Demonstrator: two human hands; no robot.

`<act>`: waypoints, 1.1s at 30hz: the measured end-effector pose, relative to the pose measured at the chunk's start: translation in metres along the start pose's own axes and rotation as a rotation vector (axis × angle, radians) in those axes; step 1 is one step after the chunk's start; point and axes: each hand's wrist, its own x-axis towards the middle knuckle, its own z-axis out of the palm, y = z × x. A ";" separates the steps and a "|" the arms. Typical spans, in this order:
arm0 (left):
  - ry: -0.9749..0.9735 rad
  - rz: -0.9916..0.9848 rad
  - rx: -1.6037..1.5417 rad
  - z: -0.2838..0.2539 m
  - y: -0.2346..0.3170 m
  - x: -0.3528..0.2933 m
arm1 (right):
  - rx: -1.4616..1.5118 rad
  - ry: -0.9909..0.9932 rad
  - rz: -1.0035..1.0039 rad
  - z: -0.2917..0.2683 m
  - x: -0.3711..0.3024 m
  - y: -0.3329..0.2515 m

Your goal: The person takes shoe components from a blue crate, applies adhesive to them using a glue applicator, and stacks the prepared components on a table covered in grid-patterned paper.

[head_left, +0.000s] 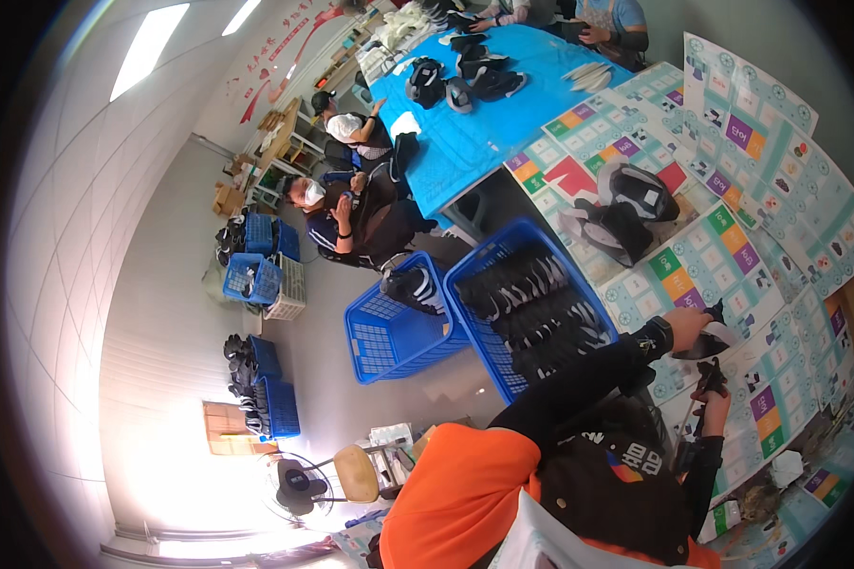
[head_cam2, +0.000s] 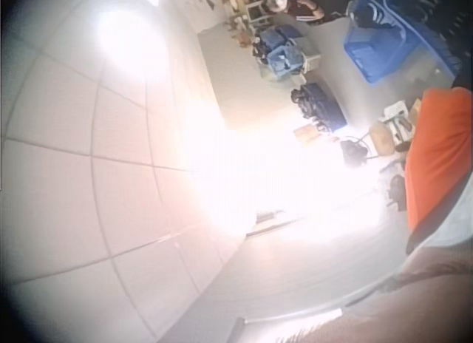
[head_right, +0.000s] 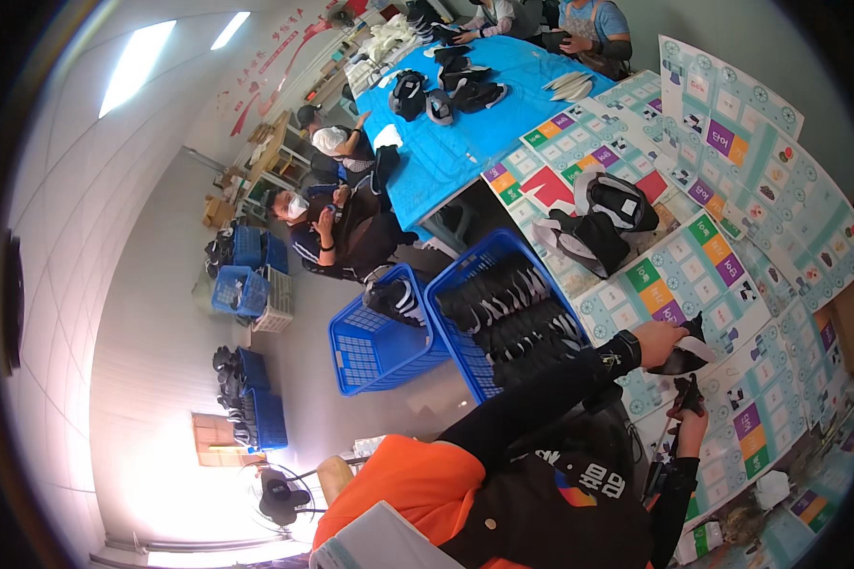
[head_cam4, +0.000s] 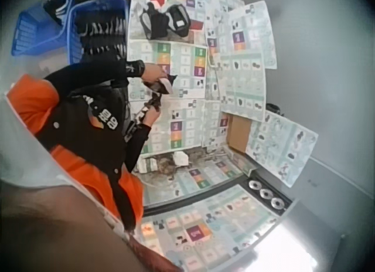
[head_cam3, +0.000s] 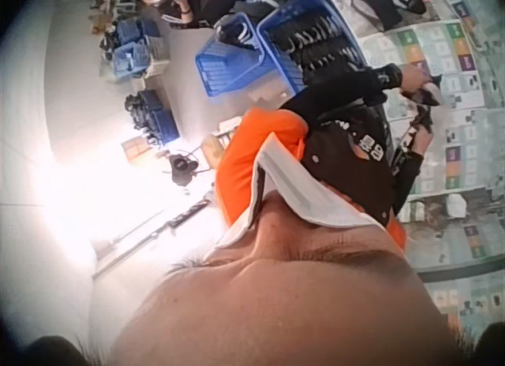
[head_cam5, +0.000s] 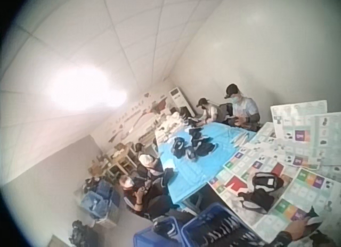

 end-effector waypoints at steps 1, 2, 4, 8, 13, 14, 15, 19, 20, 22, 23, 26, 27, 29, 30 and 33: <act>0.003 0.000 -0.006 0.002 0.000 0.001 | -0.006 0.002 0.000 -0.002 -0.001 0.000; 0.010 0.008 -0.012 0.003 -0.002 0.003 | 0.006 -0.004 0.006 0.000 -0.005 -0.004; 0.027 0.016 -0.016 0.005 -0.003 0.005 | 0.016 -0.008 0.009 0.002 -0.009 -0.006; 0.001 0.023 0.005 0.007 -0.003 0.010 | 0.022 0.000 0.030 0.002 -0.008 -0.003; 0.001 0.013 0.000 0.006 -0.001 0.009 | 0.013 -0.002 0.066 0.002 -0.006 -0.003; 0.001 0.015 -0.001 0.005 0.000 0.009 | 0.013 0.000 0.066 0.001 -0.005 -0.003; -0.002 0.013 -0.005 0.004 0.002 0.008 | 0.009 -0.002 0.060 0.001 -0.005 -0.002; 0.115 0.051 -0.072 0.008 -0.002 0.006 | 0.028 -0.008 0.028 0.002 -0.005 -0.006; 0.112 0.054 -0.075 0.007 0.000 0.006 | 0.028 -0.003 0.029 0.001 -0.005 -0.006; -0.006 0.011 -0.052 0.002 0.003 0.005 | 0.014 -0.011 0.026 0.001 -0.004 -0.008; -0.008 0.012 -0.053 0.001 0.004 0.004 | 0.014 -0.009 0.028 0.002 -0.005 -0.009; -0.009 -0.004 -0.046 0.001 0.005 0.004 | 0.008 0.008 0.030 0.004 -0.009 -0.013; 0.003 0.009 -0.040 0.002 0.005 0.003 | 0.004 -0.003 0.026 0.003 -0.009 -0.012; 0.012 0.024 -0.034 0.003 0.003 0.003 | 0.002 -0.010 0.024 0.003 -0.010 -0.011; 0.020 0.029 -0.036 0.003 0.003 0.003 | 0.006 -0.010 0.023 0.003 -0.011 -0.011; 0.029 0.035 -0.038 0.001 0.005 0.001 | 0.010 -0.003 0.031 0.002 -0.013 -0.009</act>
